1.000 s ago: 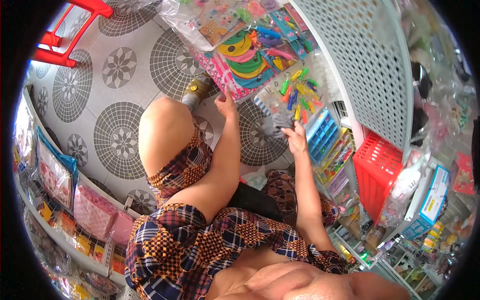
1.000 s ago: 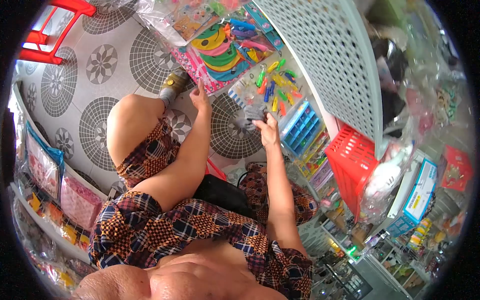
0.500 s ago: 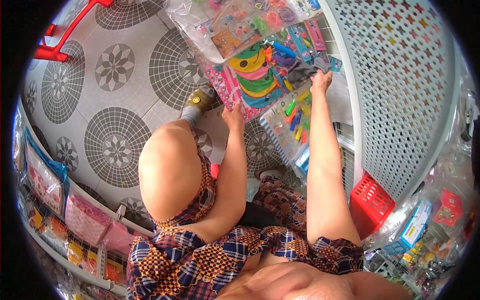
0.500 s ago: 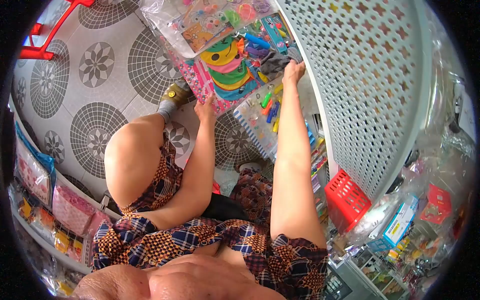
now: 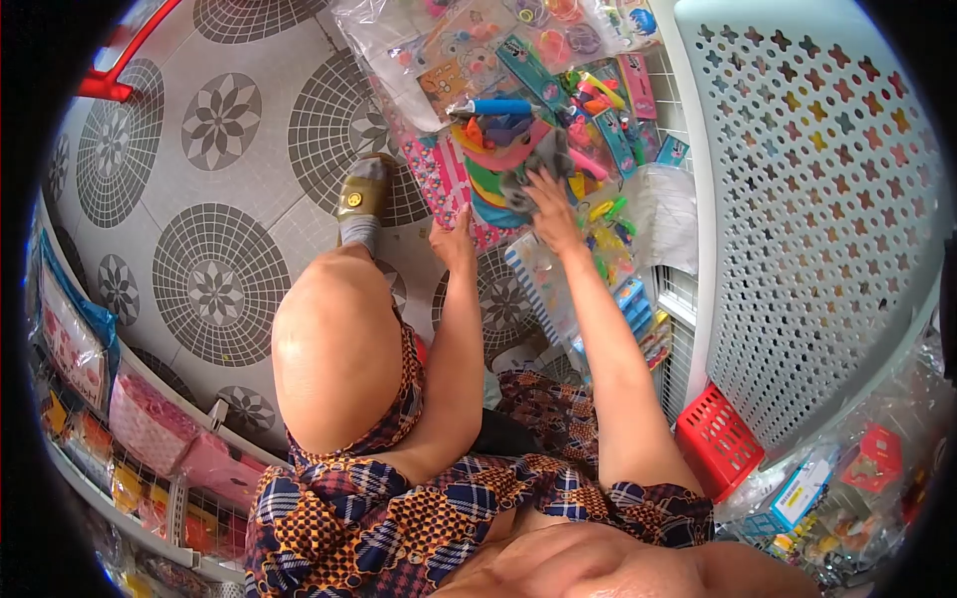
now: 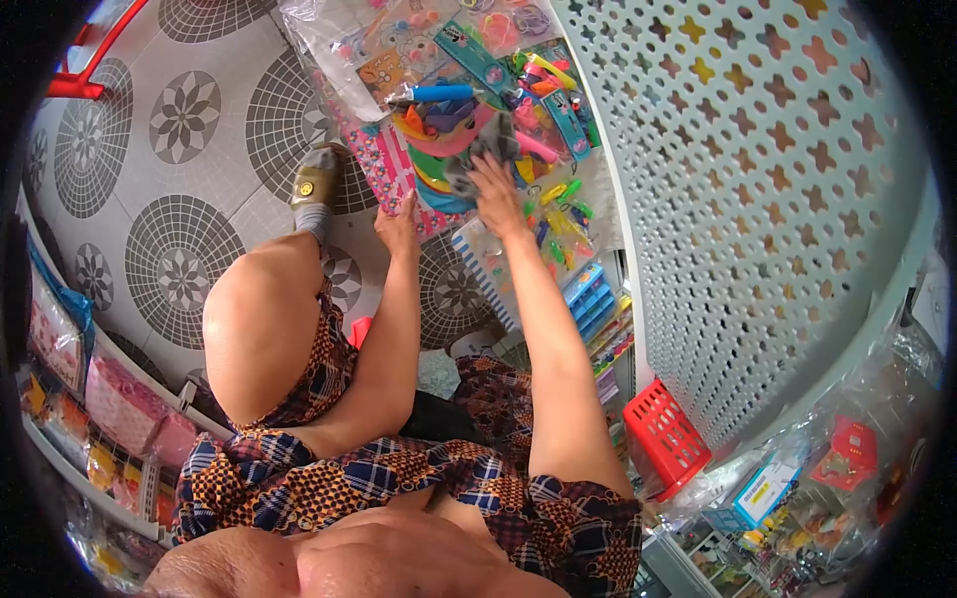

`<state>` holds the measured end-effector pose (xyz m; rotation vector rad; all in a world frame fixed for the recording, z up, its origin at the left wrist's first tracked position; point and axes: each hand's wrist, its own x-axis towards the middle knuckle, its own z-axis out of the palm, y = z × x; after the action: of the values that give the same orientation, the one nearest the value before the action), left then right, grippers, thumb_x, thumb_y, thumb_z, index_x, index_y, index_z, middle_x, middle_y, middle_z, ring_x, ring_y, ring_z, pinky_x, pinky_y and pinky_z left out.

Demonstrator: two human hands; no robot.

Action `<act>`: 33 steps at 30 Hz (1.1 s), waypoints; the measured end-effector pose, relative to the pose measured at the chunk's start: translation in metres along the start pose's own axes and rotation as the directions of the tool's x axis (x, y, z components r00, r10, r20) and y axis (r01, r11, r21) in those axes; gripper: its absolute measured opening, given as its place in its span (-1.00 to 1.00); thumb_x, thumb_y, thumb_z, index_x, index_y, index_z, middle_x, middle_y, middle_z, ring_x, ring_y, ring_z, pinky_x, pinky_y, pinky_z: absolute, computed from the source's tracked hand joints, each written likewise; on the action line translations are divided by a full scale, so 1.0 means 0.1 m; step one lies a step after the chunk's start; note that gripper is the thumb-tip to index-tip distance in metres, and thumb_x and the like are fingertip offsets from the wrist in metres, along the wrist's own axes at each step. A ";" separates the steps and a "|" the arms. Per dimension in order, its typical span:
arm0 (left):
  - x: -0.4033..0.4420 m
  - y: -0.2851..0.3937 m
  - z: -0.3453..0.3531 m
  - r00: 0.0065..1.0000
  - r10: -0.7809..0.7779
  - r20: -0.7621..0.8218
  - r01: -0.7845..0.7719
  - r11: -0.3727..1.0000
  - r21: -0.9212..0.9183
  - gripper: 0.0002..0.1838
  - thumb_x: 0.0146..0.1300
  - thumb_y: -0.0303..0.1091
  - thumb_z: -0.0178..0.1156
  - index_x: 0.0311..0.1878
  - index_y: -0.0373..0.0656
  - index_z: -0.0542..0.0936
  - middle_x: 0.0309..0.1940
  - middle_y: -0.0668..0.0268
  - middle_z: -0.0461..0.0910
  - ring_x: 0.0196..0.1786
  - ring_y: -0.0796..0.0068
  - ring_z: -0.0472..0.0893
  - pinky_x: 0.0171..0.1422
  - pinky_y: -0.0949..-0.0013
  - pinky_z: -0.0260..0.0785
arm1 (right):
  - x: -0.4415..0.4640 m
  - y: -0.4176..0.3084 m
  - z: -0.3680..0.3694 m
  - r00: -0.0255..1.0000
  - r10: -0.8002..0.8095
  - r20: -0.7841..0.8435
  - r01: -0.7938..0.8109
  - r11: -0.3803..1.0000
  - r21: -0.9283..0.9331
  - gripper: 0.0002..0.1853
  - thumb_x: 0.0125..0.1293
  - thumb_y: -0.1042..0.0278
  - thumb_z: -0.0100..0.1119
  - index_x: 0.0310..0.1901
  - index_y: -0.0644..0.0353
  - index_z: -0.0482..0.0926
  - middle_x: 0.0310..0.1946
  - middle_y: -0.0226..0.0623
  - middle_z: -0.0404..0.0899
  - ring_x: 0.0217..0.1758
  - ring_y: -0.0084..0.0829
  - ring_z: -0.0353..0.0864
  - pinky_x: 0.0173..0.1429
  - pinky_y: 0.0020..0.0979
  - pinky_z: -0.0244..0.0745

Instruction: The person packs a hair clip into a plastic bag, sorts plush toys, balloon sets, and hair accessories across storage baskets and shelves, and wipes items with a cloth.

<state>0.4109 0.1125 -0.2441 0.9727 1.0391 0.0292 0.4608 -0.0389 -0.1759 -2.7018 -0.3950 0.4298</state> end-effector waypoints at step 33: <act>0.08 0.59 0.13 0.744 -0.256 0.617 0.373 0.926 -0.065 -0.56 0.14 -0.40 0.18 0.12 -0.19 0.40 -0.09 0.32 0.49 -0.16 0.61 0.47 -0.10 0.56 0.33 | 0.00 -0.85 -0.41 0.928 0.283 0.241 -0.349 0.884 0.310 -0.29 -0.10 0.26 0.31 0.15 0.23 0.31 -0.07 0.02 0.49 0.01 -0.14 0.49 0.08 -0.30 0.36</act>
<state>0.4488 0.1432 -0.2072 0.5554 0.5769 -0.4396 0.4563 0.0242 -0.1055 -2.3820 0.0808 0.7757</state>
